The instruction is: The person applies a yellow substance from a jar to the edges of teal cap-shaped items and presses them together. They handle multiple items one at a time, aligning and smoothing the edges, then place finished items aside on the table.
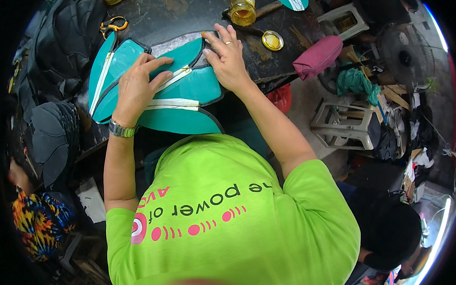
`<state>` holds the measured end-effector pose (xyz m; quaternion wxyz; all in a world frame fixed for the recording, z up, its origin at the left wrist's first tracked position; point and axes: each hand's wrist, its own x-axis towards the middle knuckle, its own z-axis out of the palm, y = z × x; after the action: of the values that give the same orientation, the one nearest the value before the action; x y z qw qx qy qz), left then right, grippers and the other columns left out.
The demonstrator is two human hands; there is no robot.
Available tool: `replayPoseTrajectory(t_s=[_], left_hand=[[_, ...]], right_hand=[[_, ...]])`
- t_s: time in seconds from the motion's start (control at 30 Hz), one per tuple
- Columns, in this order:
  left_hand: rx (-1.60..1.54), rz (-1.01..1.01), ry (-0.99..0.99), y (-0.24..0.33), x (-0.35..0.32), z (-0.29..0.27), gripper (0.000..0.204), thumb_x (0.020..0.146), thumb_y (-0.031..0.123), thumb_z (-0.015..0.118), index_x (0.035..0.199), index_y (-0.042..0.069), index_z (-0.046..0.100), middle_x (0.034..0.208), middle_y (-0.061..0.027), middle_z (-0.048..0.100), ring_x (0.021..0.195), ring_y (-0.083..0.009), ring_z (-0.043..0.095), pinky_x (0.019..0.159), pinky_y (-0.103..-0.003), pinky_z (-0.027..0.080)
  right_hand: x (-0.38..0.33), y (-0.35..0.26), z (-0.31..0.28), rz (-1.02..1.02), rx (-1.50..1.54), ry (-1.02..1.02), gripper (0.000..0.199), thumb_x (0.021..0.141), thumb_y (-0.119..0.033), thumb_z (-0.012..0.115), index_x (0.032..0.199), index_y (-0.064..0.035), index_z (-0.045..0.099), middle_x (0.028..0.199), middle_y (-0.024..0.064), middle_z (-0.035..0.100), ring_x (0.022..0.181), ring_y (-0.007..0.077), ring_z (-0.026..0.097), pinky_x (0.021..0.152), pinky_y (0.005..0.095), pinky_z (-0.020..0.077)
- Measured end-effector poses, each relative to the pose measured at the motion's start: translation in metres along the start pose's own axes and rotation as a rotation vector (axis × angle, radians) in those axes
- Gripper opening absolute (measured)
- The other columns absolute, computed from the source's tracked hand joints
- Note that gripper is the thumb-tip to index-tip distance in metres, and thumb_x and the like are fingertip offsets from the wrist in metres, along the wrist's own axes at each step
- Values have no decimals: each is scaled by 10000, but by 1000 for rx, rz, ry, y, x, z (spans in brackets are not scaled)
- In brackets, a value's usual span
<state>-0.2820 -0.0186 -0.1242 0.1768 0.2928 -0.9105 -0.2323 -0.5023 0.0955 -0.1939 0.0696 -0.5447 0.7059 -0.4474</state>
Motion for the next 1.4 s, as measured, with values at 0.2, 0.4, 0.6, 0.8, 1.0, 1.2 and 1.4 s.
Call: replayPoseTrajectory(t_s=[0.2, 0.4, 0.6, 0.8, 1.0, 1.2, 1.4], left_hand=[[3, -29, 5, 2, -3, 3, 305, 873, 288, 762, 1161, 188, 752, 1008, -54, 635, 847, -255, 648, 750, -383, 516], [9, -13, 32, 0, -4, 6, 283, 870, 303, 765, 1138, 212, 764, 1008, -55, 643, 858, -274, 682, 748, -397, 538], [3, -9, 28, -1, -2, 7, 289, 869, 305, 763, 1142, 211, 762, 1008, -52, 644, 845, -271, 680, 742, -400, 537], [29, 85, 182, 3, -13, 5, 287, 858, 226, 780, 1127, 133, 743, 1053, -101, 632, 970, -308, 653, 807, -415, 540], [-129, -26, 359, 12, -84, -14, 267, 837, 159, 806, 1074, 54, 741, 1048, -132, 675, 937, -252, 669, 770, -342, 532], [-734, -536, -339, 14, -141, 12, 274, 878, 161, 802, 1045, -44, 729, 850, -86, 748, 744, -79, 671, 676, -252, 528], [-1129, -380, 98, 33, -126, 50, 204, 931, 109, 749, 1030, -61, 695, 851, -26, 716, 718, -47, 604, 676, -227, 499]], right_hand=[[1, 1, 1, -7, -126, -57, 426, 967, -332, 627, 1360, -169, 646, 1579, 170, 401, 1515, 418, 213, 1176, 670, 123], [-16, -16, -16, -28, -178, -175, 399, 983, -351, 621, 1347, -194, 671, 1585, 120, 425, 1530, 402, 196, 1196, 620, 122], [-25, -34, -22, -234, -355, -249, 360, 936, -415, 680, 1256, -262, 736, 1564, 73, 459, 1529, 365, 213, 1183, 665, 121], [-19, -37, -25, -378, -483, -211, 356, 868, -439, 746, 1207, -331, 752, 1521, 56, 501, 1514, 338, 264, 1168, 671, 176], [-22, -37, -21, -468, -497, -104, 294, 823, -424, 780, 1089, -299, 775, 1410, 60, 565, 1481, 345, 316, 1125, 708, 232], [-23, -38, -20, -540, -472, -69, 259, 796, -391, 805, 1024, -269, 780, 1356, 41, 586, 1444, 331, 362, 1120, 672, 256], [-24, -41, -19, -529, -421, -57, 243, 796, -372, 815, 985, -226, 773, 1316, 33, 588, 1431, 321, 378, 1144, 620, 243]])
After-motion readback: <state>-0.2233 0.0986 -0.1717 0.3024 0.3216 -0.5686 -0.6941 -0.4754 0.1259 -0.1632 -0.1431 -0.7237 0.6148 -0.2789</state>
